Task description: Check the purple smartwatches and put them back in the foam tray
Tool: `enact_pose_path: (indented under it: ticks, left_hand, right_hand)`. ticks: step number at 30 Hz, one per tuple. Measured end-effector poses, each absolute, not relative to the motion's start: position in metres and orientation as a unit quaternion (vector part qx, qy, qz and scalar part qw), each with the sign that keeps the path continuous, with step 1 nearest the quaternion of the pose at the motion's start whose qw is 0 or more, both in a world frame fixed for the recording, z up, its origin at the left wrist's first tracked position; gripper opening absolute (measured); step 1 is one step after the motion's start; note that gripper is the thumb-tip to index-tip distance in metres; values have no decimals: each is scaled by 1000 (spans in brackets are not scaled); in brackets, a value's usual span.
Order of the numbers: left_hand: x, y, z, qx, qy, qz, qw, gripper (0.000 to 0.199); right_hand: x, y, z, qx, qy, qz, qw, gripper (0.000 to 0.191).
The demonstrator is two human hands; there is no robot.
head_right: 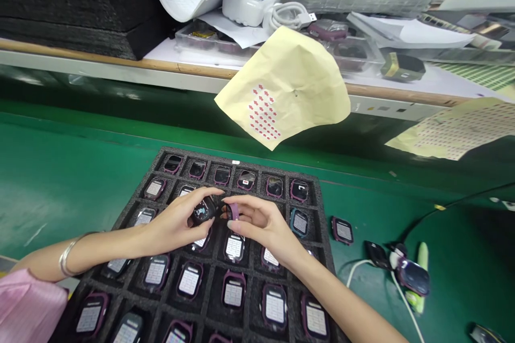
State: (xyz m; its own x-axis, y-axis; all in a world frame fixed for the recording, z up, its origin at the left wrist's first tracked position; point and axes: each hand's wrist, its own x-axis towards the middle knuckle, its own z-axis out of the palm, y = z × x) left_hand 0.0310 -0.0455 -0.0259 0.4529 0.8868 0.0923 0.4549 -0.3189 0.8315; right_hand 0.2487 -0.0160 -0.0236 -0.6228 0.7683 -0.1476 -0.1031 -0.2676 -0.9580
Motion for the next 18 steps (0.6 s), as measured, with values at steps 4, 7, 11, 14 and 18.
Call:
enact_pose_path:
  ticks: [4, 7, 11, 14, 18]
  left_hand:
    - [30, -45, -26, 757, 446, 260, 401, 41]
    - [30, -46, -25, 747, 457, 263, 405, 43]
    - [30, -48, -24, 745, 458, 266, 405, 42]
    - [28, -51, -28, 746, 475, 244, 397, 34]
    - [23, -50, -46, 741, 512, 250, 356, 38]
  right_hand:
    - [250, -16, -23, -322, -532, 727, 293, 29]
    - [250, -17, -24, -322, -527, 731, 291, 30]
    - [250, -19, -26, -317, -505, 747, 293, 33]
    - [250, -22, -28, -320, -490, 756, 294, 35]
    - [252, -24, -34, -287, -489, 768, 297, 51]
